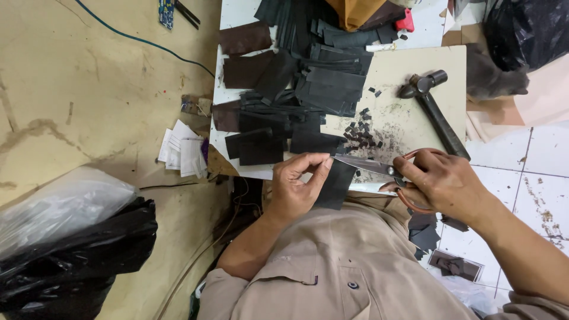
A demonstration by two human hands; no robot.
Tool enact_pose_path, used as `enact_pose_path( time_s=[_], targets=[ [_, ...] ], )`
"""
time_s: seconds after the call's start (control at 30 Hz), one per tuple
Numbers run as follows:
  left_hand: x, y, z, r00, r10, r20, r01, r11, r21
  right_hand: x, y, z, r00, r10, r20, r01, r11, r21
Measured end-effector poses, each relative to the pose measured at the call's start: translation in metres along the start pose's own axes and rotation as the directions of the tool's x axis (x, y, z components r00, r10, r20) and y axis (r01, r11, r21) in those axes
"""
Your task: Trimming the edges of small leather pieces using scissors at a workbench
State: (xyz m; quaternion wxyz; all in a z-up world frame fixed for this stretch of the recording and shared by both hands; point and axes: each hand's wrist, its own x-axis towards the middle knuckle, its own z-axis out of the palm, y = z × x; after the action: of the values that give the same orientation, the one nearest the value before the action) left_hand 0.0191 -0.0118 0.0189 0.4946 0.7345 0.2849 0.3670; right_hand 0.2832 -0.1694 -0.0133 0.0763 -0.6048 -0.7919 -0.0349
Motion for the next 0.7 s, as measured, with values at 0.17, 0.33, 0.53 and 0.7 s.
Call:
enact_pose_path(
  time_s=[0.17,0.33,0.53,0.7],
  targets=[
    [-0.002,-0.008,0.004,0.995,-0.102,-0.007,0.101,0.994,-0.048,0.003,-0.006,-0.002,0.999,0.018,0.034,-0.024,0.986,0.164],
    [-0.008,-0.017,0.013,0.963,-0.269,0.003,0.264,0.940,-0.215,0.011,-0.017,-0.014,0.975,0.222,0.012,-0.182,0.766,0.616],
    [0.000,-0.006,0.019,0.985,-0.165,-0.054,0.148,0.959,-0.240,0.056,-0.075,-0.006,0.741,0.621,-0.254,-0.145,0.517,0.843],
    [-0.007,-0.006,0.029,0.970,0.228,-0.088,-0.215,0.967,0.134,0.076,-0.088,0.014,0.716,0.569,-0.404,-0.075,0.638,0.767]
  ],
)
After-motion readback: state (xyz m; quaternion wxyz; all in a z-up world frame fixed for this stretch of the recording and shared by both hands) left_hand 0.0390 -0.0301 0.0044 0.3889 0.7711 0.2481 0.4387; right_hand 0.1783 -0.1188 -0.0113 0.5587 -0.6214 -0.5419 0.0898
